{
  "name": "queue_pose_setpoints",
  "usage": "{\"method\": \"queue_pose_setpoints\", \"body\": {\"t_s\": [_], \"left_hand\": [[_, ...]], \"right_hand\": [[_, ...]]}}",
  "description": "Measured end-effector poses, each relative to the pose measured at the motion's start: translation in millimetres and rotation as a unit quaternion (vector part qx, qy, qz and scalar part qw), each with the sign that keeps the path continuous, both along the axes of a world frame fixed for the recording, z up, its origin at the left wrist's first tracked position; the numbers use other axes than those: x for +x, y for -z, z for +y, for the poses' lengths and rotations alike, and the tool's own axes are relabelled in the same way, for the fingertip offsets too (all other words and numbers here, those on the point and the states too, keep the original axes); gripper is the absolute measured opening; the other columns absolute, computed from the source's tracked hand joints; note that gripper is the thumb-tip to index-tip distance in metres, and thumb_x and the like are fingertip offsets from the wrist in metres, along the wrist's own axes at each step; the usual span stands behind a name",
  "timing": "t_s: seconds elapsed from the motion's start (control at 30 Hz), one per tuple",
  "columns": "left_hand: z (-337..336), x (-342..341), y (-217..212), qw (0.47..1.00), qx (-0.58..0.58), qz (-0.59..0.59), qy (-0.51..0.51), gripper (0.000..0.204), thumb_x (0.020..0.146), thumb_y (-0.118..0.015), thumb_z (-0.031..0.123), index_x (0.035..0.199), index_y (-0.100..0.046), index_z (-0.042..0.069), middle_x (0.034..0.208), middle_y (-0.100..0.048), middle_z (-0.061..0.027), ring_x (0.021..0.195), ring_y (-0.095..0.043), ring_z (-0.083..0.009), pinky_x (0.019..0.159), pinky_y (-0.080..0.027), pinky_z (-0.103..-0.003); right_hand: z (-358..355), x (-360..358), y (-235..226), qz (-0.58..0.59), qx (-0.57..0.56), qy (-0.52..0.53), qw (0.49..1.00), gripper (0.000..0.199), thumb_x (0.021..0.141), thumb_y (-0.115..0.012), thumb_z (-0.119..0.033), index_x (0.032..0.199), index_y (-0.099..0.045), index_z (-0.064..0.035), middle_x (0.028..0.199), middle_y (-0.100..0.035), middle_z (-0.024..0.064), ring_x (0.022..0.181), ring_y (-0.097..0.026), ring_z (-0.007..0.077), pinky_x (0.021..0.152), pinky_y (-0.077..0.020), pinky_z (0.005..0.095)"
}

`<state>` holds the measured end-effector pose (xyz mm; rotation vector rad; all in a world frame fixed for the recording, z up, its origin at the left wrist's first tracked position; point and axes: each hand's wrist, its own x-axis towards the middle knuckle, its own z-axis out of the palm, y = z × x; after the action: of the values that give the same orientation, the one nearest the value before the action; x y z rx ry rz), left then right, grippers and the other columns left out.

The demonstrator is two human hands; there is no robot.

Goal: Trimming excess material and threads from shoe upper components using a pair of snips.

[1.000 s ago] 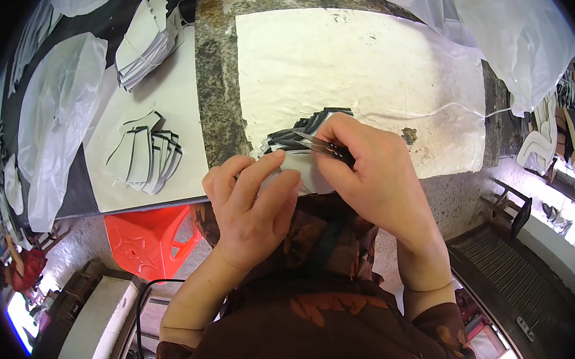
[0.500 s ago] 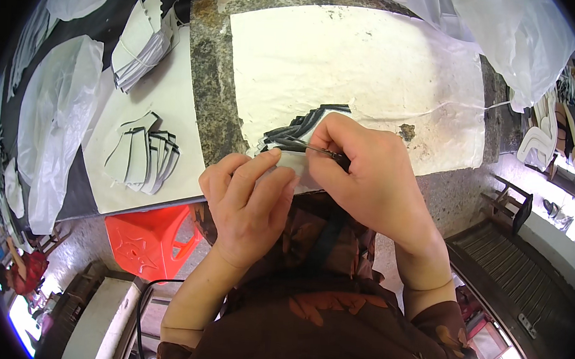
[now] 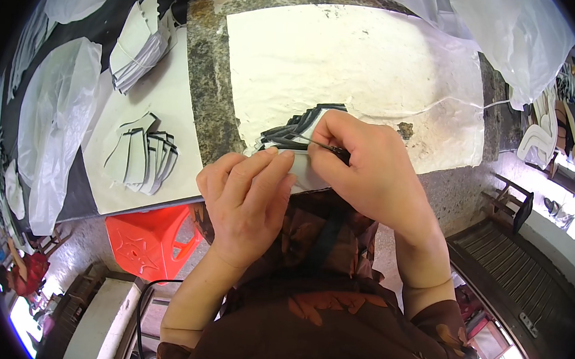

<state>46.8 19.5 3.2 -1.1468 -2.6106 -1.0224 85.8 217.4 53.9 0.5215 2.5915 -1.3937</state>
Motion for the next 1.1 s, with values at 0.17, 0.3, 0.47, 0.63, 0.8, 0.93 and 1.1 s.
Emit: {"method": "queue_pose_setpoints", "body": {"t_s": [0.17, 0.3, 0.47, 0.63, 0.8, 0.93, 1.1], "left_hand": [[1, -1, -6, 1.0, -0.029, 0.003, 0.004, 0.035, 0.081, -0.083, 0.011, 0.115, -0.078, 0.012, 0.113, -0.07, -0.0017, 0.106, -0.059, -0.0261, 0.095, -0.043, -0.039], [1, 0, -8, 0.999, -0.037, 0.0, 0.006, 0.034, 0.082, -0.082, 0.011, 0.116, -0.079, 0.013, 0.112, -0.069, -0.0021, 0.105, -0.059, -0.0257, 0.095, -0.042, -0.039], [-1, -1, -5, 0.999, -0.041, 0.005, 0.016, 0.037, 0.083, -0.08, 0.012, 0.12, -0.078, 0.016, 0.115, -0.067, -0.002, 0.104, -0.059, -0.0255, 0.093, -0.041, -0.04], [-2, 0, -5, 0.998, -0.055, 0.006, 0.029, 0.043, 0.082, -0.077, 0.012, 0.124, -0.077, 0.02, 0.119, -0.065, -0.0025, 0.104, -0.058, -0.0263, 0.092, -0.04, -0.041], [1, 1, -8, 0.996, -0.079, 0.002, 0.038, 0.05, 0.079, -0.074, 0.008, 0.126, -0.076, 0.025, 0.119, -0.06, -0.0037, 0.108, -0.056, -0.0283, 0.093, -0.039, -0.043], [5, 1, -17, 0.992, -0.117, -0.006, 0.038, 0.056, 0.077, -0.072, 0.006, 0.129, -0.074, 0.027, 0.117, -0.057, -0.0045, 0.11, -0.054, -0.029, 0.095, -0.038, -0.045], [12, 1, -30, 0.984, -0.17, -0.013, 0.05, 0.054, 0.083, -0.072, 0.001, 0.129, -0.074, 0.028, 0.114, -0.051, -0.0069, 0.113, -0.052, -0.0307, 0.098, -0.038, -0.045]], "right_hand": [[1, 1, -3, -0.013, 0.011, -0.003, 1.0, 0.012, 0.089, -0.065, -0.015, 0.09, -0.063, -0.0032, 0.072, -0.064, 0.0127, 0.06, -0.06, 0.0259, 0.06, -0.0479, 0.0352], [9, 4, -5, -0.005, 0.016, -0.021, 1.0, 0.013, 0.089, -0.066, -0.016, 0.092, -0.065, -0.0032, 0.072, -0.065, 0.013, 0.06, -0.06, 0.0266, 0.06, -0.0477, 0.0351], [19, 5, -10, -0.001, 0.046, -0.032, 0.998, 0.015, 0.089, -0.067, -0.018, 0.092, -0.066, -0.0032, 0.072, -0.065, 0.0131, 0.06, -0.061, 0.027, 0.059, -0.0471, 0.0349], [21, 6, -8, -0.002, 0.048, -0.042, 0.998, 0.015, 0.091, -0.064, -0.019, 0.091, -0.066, -0.0043, 0.072, -0.066, 0.0156, 0.065, -0.064, 0.034, 0.061, -0.0492, 0.0424], [26, 8, -6, -0.018, 0.052, -0.042, 0.998, 0.016, 0.09, -0.066, -0.02, 0.093, -0.066, -0.0036, 0.074, -0.066, 0.0135, 0.062, -0.062, 0.0284, 0.06, -0.0476, 0.036], [31, 7, -4, -0.007, 0.055, -0.048, 0.997, 0.016, 0.09, -0.066, -0.019, 0.093, -0.066, -0.0031, 0.075, -0.067, 0.0132, 0.064, -0.063, 0.0285, 0.06, -0.048, 0.036], [35, 7, -3, -0.001, 0.045, -0.025, 0.999, 0.014, 0.089, -0.062, -0.019, 0.091, -0.067, -0.0054, 0.078, -0.069, 0.0185, 0.074, -0.067, 0.0412, 0.067, -0.0518, 0.0497]]}}
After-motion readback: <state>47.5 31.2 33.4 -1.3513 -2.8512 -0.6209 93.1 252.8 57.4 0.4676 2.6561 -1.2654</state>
